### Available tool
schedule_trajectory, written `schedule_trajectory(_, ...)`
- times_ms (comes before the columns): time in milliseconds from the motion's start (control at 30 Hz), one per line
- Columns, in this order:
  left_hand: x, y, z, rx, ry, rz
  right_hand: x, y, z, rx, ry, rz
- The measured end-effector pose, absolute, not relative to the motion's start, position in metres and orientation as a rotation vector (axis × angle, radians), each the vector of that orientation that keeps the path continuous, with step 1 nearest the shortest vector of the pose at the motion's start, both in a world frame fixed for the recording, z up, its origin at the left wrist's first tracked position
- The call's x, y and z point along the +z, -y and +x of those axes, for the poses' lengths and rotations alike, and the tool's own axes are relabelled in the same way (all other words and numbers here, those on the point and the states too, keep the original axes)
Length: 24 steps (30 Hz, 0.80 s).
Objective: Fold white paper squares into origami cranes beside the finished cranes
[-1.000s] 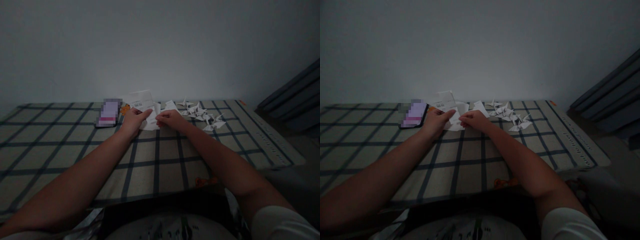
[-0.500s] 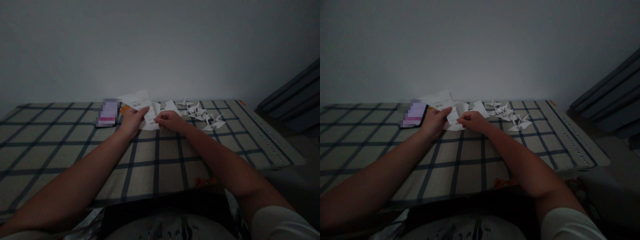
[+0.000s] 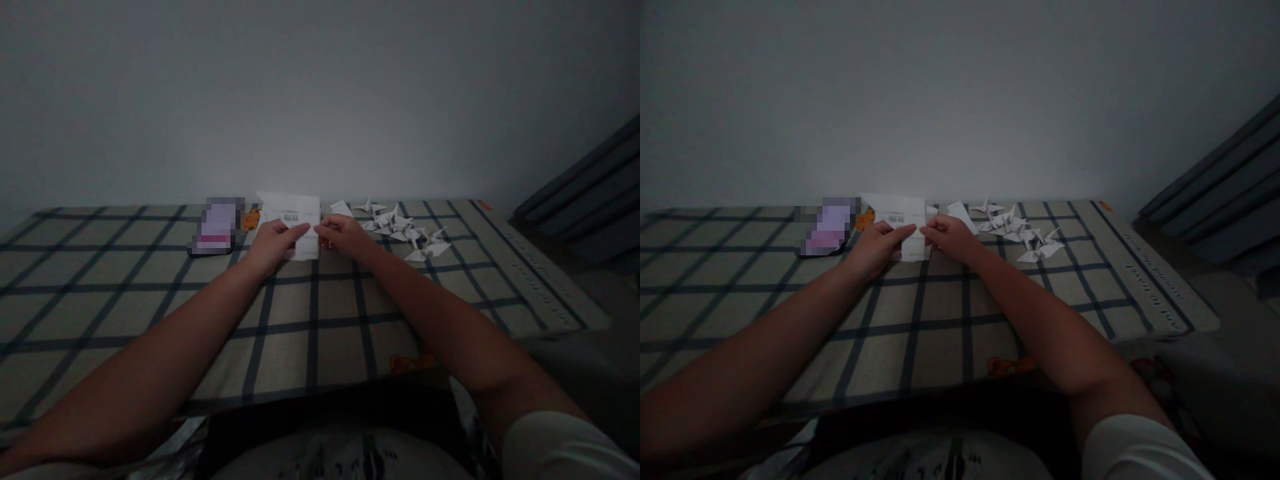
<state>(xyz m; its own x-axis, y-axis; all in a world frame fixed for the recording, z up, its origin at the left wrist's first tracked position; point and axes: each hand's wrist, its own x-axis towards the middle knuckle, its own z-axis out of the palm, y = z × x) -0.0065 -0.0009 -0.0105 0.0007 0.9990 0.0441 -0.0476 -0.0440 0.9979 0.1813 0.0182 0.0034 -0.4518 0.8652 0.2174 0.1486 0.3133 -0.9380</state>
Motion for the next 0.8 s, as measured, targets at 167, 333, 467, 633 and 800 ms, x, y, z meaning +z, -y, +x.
schedule_trajectory(167, -0.005, 0.005, -0.004, 1.179, -1.198, 1.256, 0.004, -0.018, 0.184, 1.115, 1.774, -0.93)
schedule_trajectory(333, -0.002, 0.007, -0.002, 1.213, -1.205, 1.266, 0.002, -0.02, 0.184, 1.115, 1.748, -0.9)
schedule_trajectory(467, 0.0, 0.006, -0.002, 1.248, -1.264, 1.298, 0.006, -0.019, 0.18, 1.092, 1.57, -0.881)
schedule_trajectory(633, 0.001, 0.008, -0.003, 1.188, -1.33, 1.397, 0.009, -0.022, 0.182, 1.067, 1.497, -0.905)
schedule_trajectory(800, -0.002, 0.008, -0.005, 1.161, -1.327, 1.398, 0.008, -0.023, 0.185, 1.085, 1.505, -0.901)
